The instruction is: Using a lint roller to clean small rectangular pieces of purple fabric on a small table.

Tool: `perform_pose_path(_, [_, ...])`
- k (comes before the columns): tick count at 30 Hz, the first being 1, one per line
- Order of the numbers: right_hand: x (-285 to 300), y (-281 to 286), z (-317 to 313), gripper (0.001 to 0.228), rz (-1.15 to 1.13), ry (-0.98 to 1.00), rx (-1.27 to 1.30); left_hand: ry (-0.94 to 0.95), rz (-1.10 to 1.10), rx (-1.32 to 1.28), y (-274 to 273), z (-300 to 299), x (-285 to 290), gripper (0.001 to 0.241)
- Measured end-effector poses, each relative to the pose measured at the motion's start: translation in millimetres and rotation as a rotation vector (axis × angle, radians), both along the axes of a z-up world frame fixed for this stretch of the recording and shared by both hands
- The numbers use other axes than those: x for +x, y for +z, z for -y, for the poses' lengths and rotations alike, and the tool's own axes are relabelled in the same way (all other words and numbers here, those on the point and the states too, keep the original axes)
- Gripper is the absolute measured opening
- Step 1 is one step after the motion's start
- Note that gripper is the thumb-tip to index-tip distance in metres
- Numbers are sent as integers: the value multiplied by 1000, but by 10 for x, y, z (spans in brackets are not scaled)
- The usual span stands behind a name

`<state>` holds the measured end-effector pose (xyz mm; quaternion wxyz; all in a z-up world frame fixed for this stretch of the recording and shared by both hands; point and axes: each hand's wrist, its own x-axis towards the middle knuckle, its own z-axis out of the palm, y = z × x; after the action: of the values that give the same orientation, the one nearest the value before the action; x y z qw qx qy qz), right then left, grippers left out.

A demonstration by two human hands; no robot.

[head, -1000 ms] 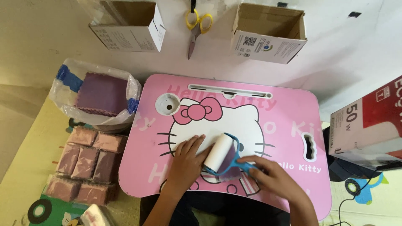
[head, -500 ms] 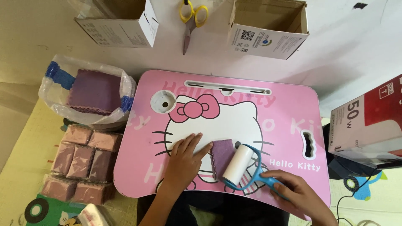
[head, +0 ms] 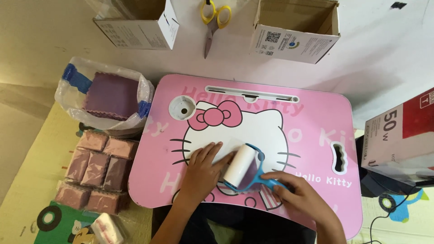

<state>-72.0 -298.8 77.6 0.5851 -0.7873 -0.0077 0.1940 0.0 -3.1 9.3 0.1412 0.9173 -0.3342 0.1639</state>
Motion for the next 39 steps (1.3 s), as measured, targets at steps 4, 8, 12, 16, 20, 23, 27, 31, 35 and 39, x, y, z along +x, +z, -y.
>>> perform_pose_path(4, [-281,-10,103,36,-215,-249,51,8,47,-8,-13,19,1,67])
perform_pose_path(8, [-417,-76,274,37,-300,-279,-34,15,57,15,-27,21,5,65])
perform_pose_path(12, [-321,-44,210,36,-132,-176,-84,12,59,-8,-43,29,-6,65])
perform_pose_path(16, [-57,42,31,36,33,19,-21,5,-3,52,-81,1,1,63])
perform_pose_path(20, [39,103,-143,34,-9,1,-7,-24,-67,-22,-9,-10,-5,56])
perform_pose_path(23, [-126,5,-108,36,6,-15,-30,-7,-24,34,14,-1,-16,57])
perform_pose_path(27, [-643,-201,-51,39,-97,-250,-111,12,24,25,-30,5,-8,64])
perform_pose_path(31, [-1314,-725,-118,45,-54,-582,54,8,12,20,-53,8,0,64])
perform_pose_path(35, [-1524,-1156,-404,56,177,-527,237,9,22,15,-85,9,10,66])
perform_pose_path(39, [-1097,8,-1095,49,-107,-839,151,4,45,-9,-83,7,-4,63])
